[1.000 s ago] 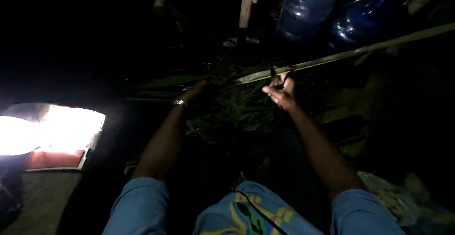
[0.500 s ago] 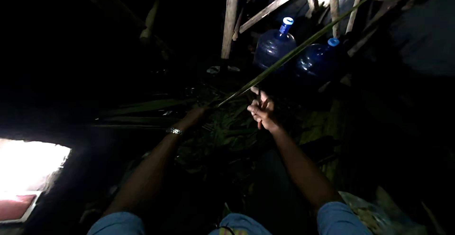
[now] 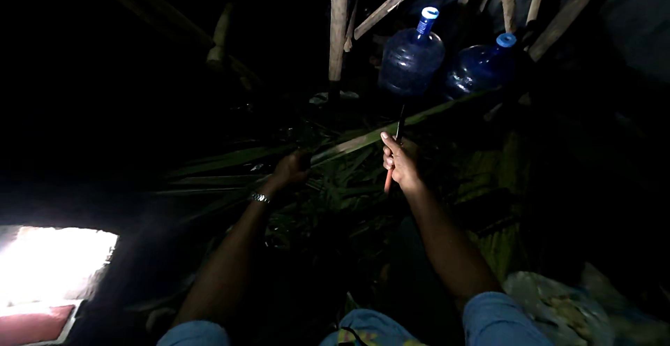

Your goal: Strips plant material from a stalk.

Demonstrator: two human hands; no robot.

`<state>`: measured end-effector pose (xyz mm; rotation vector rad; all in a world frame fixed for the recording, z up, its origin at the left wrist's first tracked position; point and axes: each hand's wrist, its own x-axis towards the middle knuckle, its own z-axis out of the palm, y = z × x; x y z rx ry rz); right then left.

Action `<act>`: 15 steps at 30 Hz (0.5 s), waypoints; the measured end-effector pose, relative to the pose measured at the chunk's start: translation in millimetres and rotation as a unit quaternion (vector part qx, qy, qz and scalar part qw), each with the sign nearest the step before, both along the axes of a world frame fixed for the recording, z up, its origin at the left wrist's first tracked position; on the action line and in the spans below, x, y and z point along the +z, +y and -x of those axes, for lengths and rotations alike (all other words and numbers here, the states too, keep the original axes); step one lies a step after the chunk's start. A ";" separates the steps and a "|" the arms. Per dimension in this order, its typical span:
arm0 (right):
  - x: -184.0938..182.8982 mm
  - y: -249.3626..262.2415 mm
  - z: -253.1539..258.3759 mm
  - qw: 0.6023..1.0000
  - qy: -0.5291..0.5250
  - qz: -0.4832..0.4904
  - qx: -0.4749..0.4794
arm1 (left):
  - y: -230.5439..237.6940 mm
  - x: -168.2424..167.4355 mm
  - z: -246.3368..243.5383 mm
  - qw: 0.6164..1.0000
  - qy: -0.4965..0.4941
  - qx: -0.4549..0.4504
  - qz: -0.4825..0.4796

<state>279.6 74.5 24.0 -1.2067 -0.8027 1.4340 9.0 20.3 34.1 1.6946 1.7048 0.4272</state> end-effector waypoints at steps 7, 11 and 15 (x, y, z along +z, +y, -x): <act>3.2 2.5 -17.0 0.997 0.075 -0.018 -0.015 | -5.8 -6.7 6.6 0.996 -0.062 -0.031 -0.048; 3.3 1.9 -25.4 0.986 0.131 -0.094 -0.033 | -11.4 -2.2 4.3 0.997 0.047 -0.053 0.036; 1.4 6.5 -25.5 0.989 0.132 -0.048 -0.053 | -25.0 13.0 -3.4 0.986 0.079 -0.044 0.138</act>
